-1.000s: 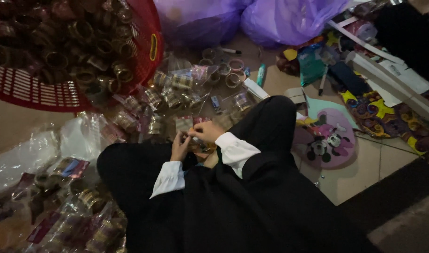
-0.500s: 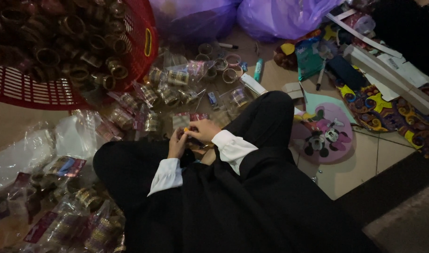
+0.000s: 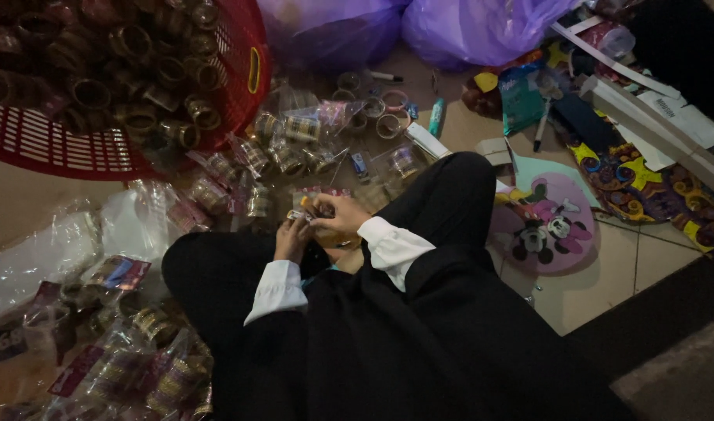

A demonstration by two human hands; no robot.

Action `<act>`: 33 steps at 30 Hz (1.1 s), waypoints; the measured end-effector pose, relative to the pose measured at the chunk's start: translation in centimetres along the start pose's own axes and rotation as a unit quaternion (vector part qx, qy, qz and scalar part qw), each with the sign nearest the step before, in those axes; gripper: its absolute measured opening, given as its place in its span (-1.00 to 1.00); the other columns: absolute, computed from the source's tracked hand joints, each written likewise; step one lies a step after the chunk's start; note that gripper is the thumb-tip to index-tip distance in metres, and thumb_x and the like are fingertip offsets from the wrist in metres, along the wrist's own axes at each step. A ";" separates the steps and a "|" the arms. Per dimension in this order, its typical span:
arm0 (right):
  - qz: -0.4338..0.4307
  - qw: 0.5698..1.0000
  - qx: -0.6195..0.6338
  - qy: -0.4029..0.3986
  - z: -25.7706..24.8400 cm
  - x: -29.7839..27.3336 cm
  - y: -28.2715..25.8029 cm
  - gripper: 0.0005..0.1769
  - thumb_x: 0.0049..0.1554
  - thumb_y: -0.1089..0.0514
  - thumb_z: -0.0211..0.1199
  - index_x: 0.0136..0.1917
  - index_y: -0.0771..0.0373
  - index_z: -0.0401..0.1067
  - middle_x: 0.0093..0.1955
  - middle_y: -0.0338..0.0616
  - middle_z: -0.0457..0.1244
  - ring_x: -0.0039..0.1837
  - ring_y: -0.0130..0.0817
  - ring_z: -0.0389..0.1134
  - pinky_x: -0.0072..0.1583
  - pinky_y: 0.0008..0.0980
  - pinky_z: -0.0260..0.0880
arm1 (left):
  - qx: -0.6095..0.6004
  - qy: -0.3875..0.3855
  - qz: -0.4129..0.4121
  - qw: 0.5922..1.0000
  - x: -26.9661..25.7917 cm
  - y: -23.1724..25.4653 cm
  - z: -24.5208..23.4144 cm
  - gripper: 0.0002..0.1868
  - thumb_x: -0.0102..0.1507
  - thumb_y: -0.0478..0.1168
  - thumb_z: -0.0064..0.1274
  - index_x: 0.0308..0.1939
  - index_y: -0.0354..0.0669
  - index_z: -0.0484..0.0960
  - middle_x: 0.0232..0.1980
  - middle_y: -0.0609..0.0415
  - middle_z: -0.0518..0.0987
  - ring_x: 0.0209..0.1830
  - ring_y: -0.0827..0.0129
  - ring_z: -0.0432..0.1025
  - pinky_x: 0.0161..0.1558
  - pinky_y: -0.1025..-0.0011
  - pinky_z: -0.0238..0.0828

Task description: The person places sets of gold-colored bangles into small plastic bags, seals the bags with adhesive tape, and places them onto a large pile on the floor.

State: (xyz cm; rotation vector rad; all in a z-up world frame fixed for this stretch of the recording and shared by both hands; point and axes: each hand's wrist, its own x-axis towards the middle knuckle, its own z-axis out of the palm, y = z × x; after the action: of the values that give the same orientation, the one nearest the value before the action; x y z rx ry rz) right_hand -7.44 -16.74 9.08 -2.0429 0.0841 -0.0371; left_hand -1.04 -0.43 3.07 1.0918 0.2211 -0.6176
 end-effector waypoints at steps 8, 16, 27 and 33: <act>-0.065 0.976 0.102 -0.182 2.3 -0.5 2.4 -0.66 -0.18 0.20 0.48 -0.09 0.12 0.53 -0.30 -0.15 0.38 -0.18 -0.27 0.39 -0.06 -0.31 0.40 | -0.037 -0.001 -0.015 0.999 5.3 -4.6 -4.5 -0.73 0.33 -0.18 0.14 -0.07 -0.38 0.62 -0.10 -0.28 0.64 -0.16 0.02 0.61 -0.13 0.02 0.62; -0.041 0.969 0.214 -0.120 1.0 1.1 6.8 -0.38 0.09 0.05 0.52 0.34 0.20 0.38 0.12 -0.13 0.37 0.14 -0.37 0.38 0.28 -0.25 0.35 | -0.083 0.010 -0.062 0.995 4.0 -1.5 -3.8 -0.74 0.46 0.02 -0.19 -0.10 -0.03 0.48 -0.41 0.20 0.36 -0.60 0.54 0.15 -0.59 0.61 0.00; 0.126 0.977 -0.169 0.013 3.5 2.2 11.7 -0.57 -0.01 -0.01 0.46 0.16 -0.15 0.53 0.06 -0.27 0.45 0.15 -0.13 0.48 0.16 -0.14 0.52 | -0.059 -0.147 -0.167 0.973 0.8 1.8 -1.6 -0.30 0.31 0.52 -0.25 -0.61 0.12 0.09 -0.68 0.40 -0.14 -0.80 0.64 -0.26 -0.77 0.70 -0.32; 0.107 0.993 -0.048 0.017 1.2 0.9 6.5 -0.80 0.10 0.17 0.34 0.02 0.03 0.65 0.04 0.01 0.45 0.15 0.07 0.45 0.18 -0.06 0.47 | -0.036 -0.170 -0.173 0.970 2.0 0.5 -2.3 -0.33 0.33 0.47 -0.19 -0.59 0.11 0.13 -0.70 0.41 -0.11 -0.82 0.65 -0.22 -0.80 0.68 -0.28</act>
State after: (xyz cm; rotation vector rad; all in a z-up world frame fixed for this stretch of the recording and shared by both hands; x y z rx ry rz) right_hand -6.76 -18.73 2.74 -2.1197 0.3312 0.0661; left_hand 1.17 1.09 1.50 0.8650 0.1353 -1.0888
